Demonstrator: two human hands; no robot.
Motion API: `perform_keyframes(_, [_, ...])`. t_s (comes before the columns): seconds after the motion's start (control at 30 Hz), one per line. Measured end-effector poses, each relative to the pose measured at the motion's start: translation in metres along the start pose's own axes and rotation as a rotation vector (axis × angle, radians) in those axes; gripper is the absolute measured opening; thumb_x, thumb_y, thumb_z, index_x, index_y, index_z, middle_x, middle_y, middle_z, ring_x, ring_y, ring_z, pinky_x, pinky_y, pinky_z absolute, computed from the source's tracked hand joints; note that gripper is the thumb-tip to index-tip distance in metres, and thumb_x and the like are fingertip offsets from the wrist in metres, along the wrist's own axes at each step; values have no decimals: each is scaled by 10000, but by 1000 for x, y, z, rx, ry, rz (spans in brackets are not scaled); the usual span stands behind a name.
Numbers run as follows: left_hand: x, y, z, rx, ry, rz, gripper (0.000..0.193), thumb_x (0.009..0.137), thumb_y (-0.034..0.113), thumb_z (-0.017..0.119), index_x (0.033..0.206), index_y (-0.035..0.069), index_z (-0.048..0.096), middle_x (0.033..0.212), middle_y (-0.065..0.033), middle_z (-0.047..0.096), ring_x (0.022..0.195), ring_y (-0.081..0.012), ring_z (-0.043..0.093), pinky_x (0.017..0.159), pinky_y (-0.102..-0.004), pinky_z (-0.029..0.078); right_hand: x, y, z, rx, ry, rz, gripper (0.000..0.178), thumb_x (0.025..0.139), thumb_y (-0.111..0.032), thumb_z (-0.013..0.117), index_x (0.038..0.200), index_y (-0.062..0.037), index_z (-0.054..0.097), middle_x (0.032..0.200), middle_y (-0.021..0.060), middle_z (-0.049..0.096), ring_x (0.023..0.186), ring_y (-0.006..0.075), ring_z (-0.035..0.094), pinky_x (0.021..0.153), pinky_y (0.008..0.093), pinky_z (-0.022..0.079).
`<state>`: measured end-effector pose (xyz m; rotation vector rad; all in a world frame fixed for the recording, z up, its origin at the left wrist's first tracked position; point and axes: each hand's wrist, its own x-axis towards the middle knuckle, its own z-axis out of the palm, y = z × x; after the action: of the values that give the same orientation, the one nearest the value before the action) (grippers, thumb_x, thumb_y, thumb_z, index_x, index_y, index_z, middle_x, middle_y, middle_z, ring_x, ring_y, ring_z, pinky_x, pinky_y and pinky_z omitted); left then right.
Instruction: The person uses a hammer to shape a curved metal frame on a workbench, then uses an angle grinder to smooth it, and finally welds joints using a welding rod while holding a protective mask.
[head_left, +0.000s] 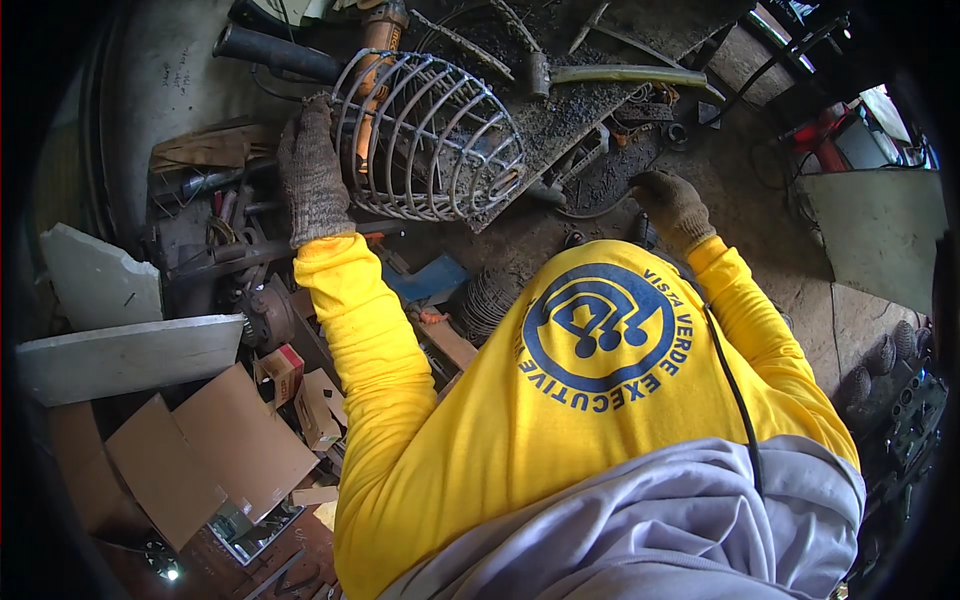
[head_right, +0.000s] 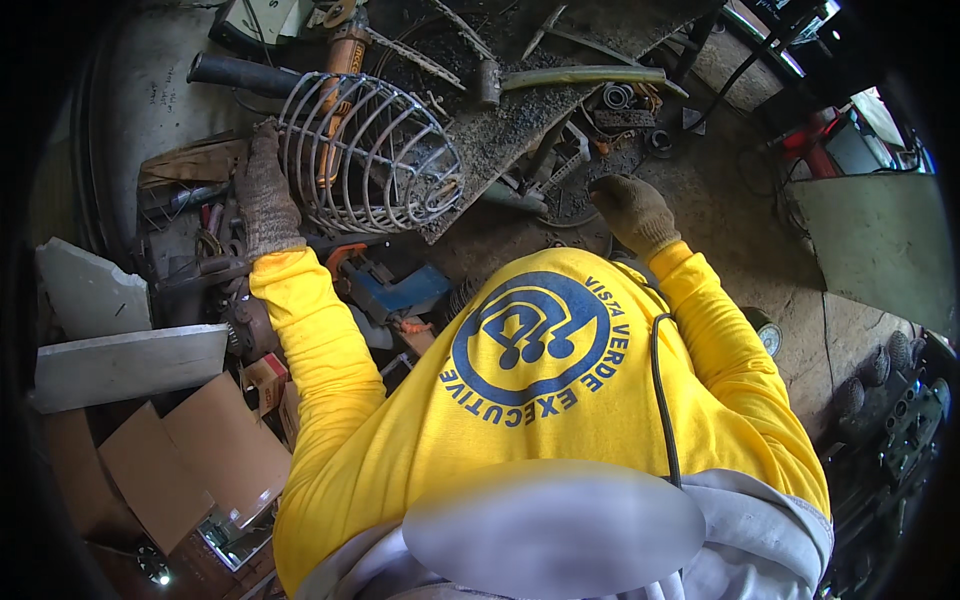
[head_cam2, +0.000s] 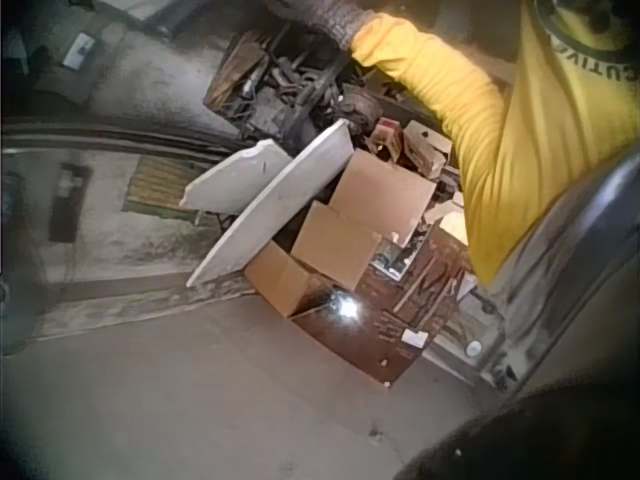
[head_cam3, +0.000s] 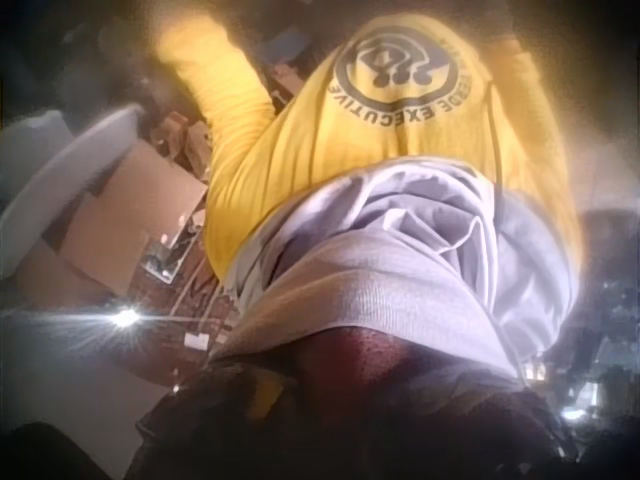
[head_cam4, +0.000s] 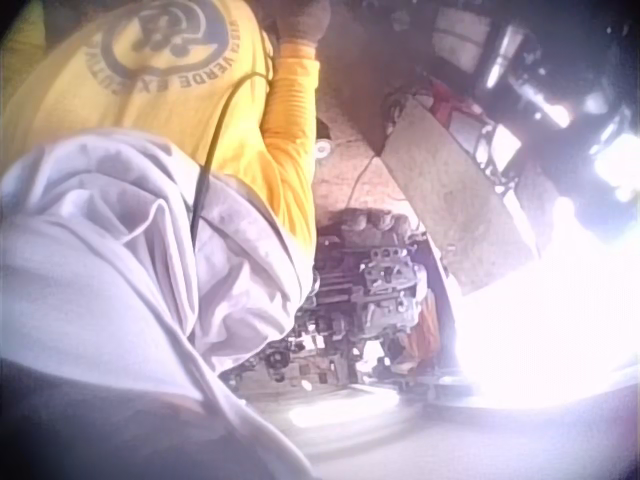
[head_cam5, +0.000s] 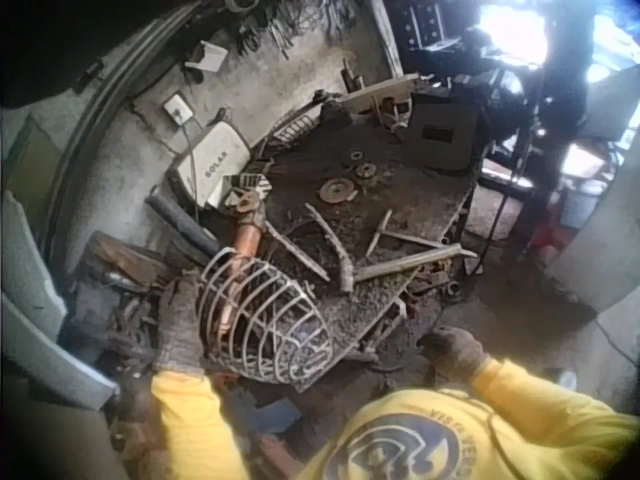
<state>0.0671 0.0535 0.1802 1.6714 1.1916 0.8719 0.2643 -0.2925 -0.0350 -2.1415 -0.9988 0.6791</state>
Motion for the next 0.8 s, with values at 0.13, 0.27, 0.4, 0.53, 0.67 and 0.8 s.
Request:
perform_keyframes(0.13, [3, -15, -6, -68, -11, 49, 386, 922, 337, 654, 1126, 9, 664, 1062, -77, 677, 970, -172, 609, 897, -318, 460, 0, 1, 0, -1, 0, -16, 295, 896, -283, 580, 1087, -91, 697, 1072, 164, 686, 1011, 361, 638, 881, 426, 501])
perform_keyframes(0.27, [2, -26, -19, -40, -22, 202, 348, 931, 298, 665, 1121, 7, 663, 1056, -73, 678, 975, -153, 606, 905, -308, 464, -2, -4, -1, -6, 2, 18, 291, 896, -287, 581, 1085, -99, 698, 1065, 161, 689, 1005, 361, 641, 873, 429, 504])
perform_keyframes(0.4, [-1, -35, -30, -52, -20, 279, 296, 939, 243, 662, 1110, 2, 661, 1057, -78, 680, 976, -149, 617, 905, -296, 477, -1, -3, 0, -31, -9, 7, 288, 895, -296, 583, 1071, -102, 702, 1063, 162, 688, 1004, 359, 641, 861, 429, 506])
perform_keyframes(0.53, [-7, -37, -35, -18, 25, 304, 274, 943, 220, 654, 1109, 2, 659, 1064, -82, 681, 986, -152, 624, 902, -295, 487, 0, -7, 1, 2, -25, 16, 284, 894, -299, 587, 1056, -98, 705, 1058, 166, 686, 1000, 358, 641, 858, 428, 504])
perform_keyframes(0.67, [-13, -38, -39, -53, 54, 280, 262, 939, 206, 661, 1108, 6, 655, 1076, -90, 683, 988, -160, 630, 907, -298, 490, 3, -7, 4, 16, -41, 15, 281, 894, -291, 585, 1055, -93, 703, 1052, 169, 686, 998, 362, 640, 858, 431, 504])
perform_keyframes(0.8, [-13, -49, -45, -86, 68, 290, 289, 934, 227, 672, 1118, 6, 643, 1095, -95, 678, 997, -170, 631, 916, -301, 487, 4, -6, 6, 10, -58, 4, 286, 893, -275, 577, 1071, -88, 700, 1049, 175, 685, 1002, 364, 639, 864, 429, 504])
